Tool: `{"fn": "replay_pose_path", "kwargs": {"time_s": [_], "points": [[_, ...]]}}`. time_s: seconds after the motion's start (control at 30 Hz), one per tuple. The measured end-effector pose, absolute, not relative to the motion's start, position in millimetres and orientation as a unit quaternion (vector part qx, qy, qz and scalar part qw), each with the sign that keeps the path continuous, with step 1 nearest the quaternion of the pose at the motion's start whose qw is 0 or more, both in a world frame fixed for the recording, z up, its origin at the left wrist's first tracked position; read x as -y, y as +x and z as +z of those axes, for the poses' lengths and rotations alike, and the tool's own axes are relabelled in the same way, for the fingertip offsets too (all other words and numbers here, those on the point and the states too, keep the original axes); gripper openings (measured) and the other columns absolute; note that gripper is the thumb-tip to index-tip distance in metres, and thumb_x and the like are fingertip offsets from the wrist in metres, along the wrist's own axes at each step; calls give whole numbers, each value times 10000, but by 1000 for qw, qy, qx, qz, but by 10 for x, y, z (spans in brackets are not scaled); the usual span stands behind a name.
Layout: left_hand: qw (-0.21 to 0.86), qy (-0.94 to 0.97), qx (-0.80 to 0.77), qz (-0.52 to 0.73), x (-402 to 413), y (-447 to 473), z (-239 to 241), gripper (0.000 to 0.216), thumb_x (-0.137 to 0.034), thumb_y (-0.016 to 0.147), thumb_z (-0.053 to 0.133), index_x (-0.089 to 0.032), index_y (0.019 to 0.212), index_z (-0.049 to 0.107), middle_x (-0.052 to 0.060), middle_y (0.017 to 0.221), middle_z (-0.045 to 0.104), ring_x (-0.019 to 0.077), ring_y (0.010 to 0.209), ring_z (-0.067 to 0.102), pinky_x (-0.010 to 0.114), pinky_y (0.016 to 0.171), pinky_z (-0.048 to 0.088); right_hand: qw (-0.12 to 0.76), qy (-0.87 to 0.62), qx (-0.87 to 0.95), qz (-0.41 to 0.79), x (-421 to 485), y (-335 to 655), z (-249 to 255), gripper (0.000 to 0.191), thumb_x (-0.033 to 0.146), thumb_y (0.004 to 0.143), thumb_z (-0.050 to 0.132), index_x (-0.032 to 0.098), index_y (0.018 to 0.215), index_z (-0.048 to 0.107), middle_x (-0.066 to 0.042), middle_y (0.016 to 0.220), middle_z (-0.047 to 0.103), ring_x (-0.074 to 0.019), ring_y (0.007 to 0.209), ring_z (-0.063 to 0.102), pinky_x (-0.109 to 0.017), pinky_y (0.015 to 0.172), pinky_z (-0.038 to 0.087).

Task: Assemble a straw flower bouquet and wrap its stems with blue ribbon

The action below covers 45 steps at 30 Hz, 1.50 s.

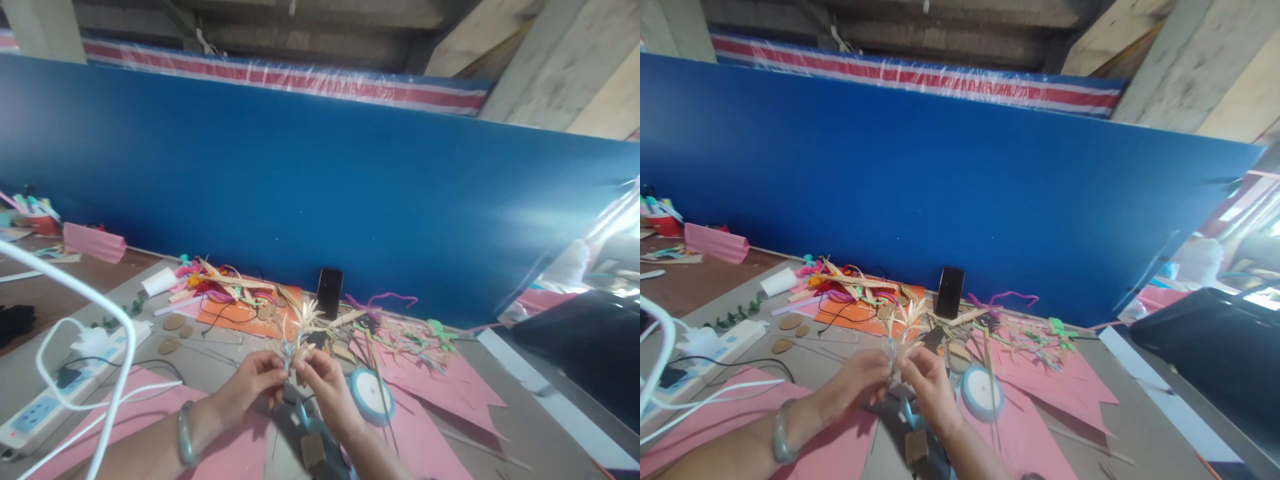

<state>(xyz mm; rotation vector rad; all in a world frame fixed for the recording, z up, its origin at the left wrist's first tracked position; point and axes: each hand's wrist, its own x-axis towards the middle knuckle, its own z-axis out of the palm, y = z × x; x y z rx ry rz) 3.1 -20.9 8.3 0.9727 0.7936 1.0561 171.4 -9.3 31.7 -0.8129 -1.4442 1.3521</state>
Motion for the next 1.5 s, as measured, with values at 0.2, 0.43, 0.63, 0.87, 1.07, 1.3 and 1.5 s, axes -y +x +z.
{"fn": "replay_pose_path", "kwargs": {"time_s": [0.2,0.43,0.63,0.87,1.07,1.3,1.5], "points": [[664,450,-355,480,232,49,115,331,-419,696,780,-133,659,617,-6,497,592,98,448,538,189,437,409,491,-341,570,563,93,1688,250,281,430,797,728,176,713,641,45,592,527,-96,554,433,-236,580,361],[657,453,-355,486,215,56,54,313,-411,729,759,-124,678,643,7,527,613,100,469,554,193,451,432,500,-373,524,579,105,1650,205,310,444,786,733,186,693,587,60,548,520,-87,521,417,-224,552,341],[645,471,-362,481,228,59,63,332,-441,754,731,-126,700,642,8,533,609,100,467,547,197,455,437,501,-384,513,581,87,1656,113,299,439,785,736,187,715,589,62,535,524,-84,506,421,-217,533,340],[588,515,-398,481,234,44,10,360,-480,783,693,-137,702,618,-26,475,548,70,389,458,179,400,350,504,-371,535,567,85,1653,184,307,442,744,764,175,696,620,48,560,540,-85,507,442,-222,534,354],[615,489,-401,471,233,42,62,364,-470,721,746,-148,663,586,-37,448,526,69,379,447,177,391,337,467,-396,585,531,90,1693,260,343,456,780,723,161,648,609,44,521,515,-92,508,420,-230,534,333],[643,472,-388,462,223,32,73,346,-453,721,744,-135,655,624,-20,482,551,76,406,483,181,405,359,441,-382,620,525,81,1733,241,366,486,840,655,160,680,607,39,539,523,-98,519,430,-234,551,342],[647,466,-383,467,242,31,97,345,-453,715,747,-130,652,641,-19,460,545,79,406,477,183,405,353,447,-375,617,529,88,1736,253,356,491,837,657,167,701,602,44,533,524,-99,513,430,-232,548,356]]}}
